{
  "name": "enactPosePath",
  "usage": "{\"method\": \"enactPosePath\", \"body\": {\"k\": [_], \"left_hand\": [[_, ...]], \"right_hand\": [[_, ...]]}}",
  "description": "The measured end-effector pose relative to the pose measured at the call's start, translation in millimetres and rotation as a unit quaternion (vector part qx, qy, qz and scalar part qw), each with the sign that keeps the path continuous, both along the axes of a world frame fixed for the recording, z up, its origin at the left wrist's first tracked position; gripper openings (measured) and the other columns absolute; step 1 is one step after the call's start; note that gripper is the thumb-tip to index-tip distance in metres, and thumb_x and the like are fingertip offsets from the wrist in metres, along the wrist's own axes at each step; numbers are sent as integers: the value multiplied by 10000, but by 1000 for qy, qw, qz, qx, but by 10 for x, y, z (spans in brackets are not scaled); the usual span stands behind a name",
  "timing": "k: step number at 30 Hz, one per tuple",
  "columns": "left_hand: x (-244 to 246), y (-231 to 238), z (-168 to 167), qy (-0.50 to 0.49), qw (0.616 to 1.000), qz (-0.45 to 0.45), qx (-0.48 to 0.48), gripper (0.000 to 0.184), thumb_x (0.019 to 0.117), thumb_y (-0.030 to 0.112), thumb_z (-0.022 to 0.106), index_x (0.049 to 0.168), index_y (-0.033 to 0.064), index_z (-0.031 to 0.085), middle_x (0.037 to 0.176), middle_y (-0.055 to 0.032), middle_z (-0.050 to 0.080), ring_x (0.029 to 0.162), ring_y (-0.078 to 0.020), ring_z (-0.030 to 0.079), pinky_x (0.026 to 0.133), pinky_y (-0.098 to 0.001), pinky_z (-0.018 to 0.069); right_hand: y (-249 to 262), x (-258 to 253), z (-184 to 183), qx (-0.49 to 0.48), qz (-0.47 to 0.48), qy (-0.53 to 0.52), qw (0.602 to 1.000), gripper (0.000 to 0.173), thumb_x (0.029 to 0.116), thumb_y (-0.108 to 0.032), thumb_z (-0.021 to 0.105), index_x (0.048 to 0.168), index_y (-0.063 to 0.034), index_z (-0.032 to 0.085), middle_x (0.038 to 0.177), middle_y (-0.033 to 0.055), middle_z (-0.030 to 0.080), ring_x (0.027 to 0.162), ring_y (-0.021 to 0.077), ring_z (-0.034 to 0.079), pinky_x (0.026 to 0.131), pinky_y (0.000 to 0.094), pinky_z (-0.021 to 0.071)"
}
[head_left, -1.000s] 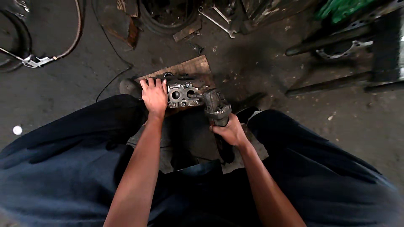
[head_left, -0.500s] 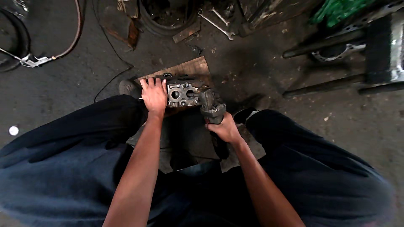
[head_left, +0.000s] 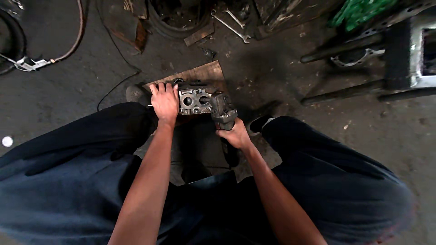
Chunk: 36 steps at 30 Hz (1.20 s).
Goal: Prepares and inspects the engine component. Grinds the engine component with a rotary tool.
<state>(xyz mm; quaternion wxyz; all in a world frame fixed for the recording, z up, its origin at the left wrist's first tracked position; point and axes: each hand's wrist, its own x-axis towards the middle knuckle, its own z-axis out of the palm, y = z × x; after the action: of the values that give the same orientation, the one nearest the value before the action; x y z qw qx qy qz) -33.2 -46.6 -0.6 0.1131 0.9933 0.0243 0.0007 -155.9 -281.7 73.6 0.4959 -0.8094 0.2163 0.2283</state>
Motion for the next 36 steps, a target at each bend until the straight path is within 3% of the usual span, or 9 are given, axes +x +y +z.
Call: {"method": "enactPosePath", "body": {"k": [16, 36], "left_hand": [[63, -18, 42, 11, 1000, 0, -3, 477, 1106, 405, 409, 1161, 27, 693, 1207, -224, 657, 1265, -464, 556, 829, -594, 549], [50, -4, 21, 4, 1000, -2, 3, 486, 1104, 404, 405, 1149, 19, 697, 1215, -230, 649, 1265, -470, 551, 822, -593, 550]], "right_hand": [[40, 19, -80, 18, -13, 0, 1000, 530, 700, -208, 859, 1165, -66, 647, 984, 50, 727, 921, 108, 707, 847, 350, 600], [-261, -11, 172, 33, 9, -15, 999, 468, 664, -201, 849, 1089, -95, 684, 933, 5, 737, 878, 77, 710, 803, 319, 610]]}}
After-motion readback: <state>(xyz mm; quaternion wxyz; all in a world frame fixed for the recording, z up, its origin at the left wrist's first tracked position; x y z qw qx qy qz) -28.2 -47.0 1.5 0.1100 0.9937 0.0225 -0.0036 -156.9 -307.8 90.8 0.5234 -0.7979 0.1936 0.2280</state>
